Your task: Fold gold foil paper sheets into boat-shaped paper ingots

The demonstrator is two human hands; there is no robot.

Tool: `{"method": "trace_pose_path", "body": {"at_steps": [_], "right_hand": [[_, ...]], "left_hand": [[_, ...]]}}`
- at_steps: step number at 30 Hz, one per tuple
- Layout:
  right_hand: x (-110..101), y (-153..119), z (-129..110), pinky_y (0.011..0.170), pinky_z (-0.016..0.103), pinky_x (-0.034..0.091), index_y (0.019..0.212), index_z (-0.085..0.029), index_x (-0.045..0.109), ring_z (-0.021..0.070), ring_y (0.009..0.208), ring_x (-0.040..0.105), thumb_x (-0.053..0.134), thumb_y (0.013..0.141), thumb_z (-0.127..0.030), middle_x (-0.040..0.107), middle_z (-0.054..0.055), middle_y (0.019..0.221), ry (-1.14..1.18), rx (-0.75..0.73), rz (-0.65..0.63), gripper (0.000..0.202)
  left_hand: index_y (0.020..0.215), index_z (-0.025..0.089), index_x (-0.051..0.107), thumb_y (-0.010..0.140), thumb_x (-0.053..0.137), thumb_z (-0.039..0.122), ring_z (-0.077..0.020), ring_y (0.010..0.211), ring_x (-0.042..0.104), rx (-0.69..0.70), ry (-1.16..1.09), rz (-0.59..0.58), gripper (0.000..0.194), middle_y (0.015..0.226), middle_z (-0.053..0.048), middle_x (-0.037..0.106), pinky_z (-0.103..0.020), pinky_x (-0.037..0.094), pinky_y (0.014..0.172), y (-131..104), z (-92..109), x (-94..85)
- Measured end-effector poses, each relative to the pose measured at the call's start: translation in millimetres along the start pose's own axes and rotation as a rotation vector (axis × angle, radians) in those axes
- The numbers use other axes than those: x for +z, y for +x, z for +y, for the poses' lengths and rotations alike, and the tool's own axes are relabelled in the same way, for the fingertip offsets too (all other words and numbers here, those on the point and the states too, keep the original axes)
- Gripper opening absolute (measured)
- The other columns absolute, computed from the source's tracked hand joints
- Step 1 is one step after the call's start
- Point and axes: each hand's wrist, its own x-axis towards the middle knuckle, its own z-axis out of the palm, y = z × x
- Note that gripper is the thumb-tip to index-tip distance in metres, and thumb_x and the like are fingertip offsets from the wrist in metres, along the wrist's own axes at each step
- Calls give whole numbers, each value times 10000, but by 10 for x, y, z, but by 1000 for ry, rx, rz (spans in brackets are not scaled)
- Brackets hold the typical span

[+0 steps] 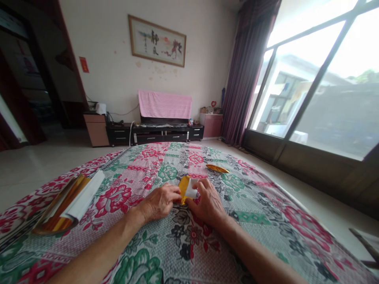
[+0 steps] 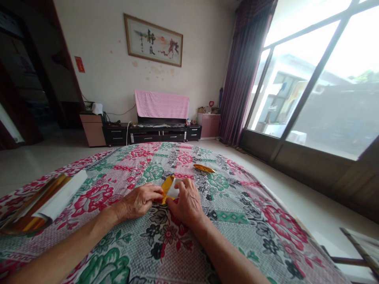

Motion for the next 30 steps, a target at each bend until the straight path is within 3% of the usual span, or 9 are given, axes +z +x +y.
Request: {"method": "trace_pose_path", "body": {"at_steps": [7,14,18,24,27,30], "right_hand": [[-2,5,28,726,301,428,947,-177,514,169,775,520,580,703,-225,524,53,912,40,22,-52,258],[15,22,63,728,291,438,980,-182,502,164,785,539,534,694,-136,558,48,904,161,-16,-62,291],[-31,27,44,791,316,442,1032,-180,489,180,862,548,504,698,-112,570,65,965,240,-85,-100,341],[-65,8,60,926,364,396,1128,-168,443,212,1062,485,470,586,-36,493,107,1159,318,-233,-169,559],[-47,12,77,918,361,404,1146,-168,433,203,1039,499,459,603,-29,504,103,1141,321,-218,-186,560],[-21,29,81,921,355,400,1108,-174,451,199,1064,485,471,650,-43,495,102,1151,310,-172,-123,477]], "left_hand": [[846,178,653,656,433,20,-175,870,546,14,55,-72,331,919,-41,613,-323,445,836,27,123,-60],[901,174,657,672,444,44,-177,901,552,37,-46,-18,339,979,-48,614,-312,460,839,31,138,-45],[906,174,654,617,427,15,-177,915,550,37,-78,-3,401,996,-46,616,-318,451,866,26,118,-42],[951,195,633,599,416,11,-205,1058,493,-3,-4,3,452,1091,-43,586,-362,388,976,30,124,-17],[1004,172,606,628,410,16,-202,1104,478,-32,12,5,451,1161,-65,557,-348,379,999,29,117,18],[1016,170,594,684,413,40,-200,1059,511,-60,16,-10,399,1129,-70,578,-336,425,946,24,108,50]]}}
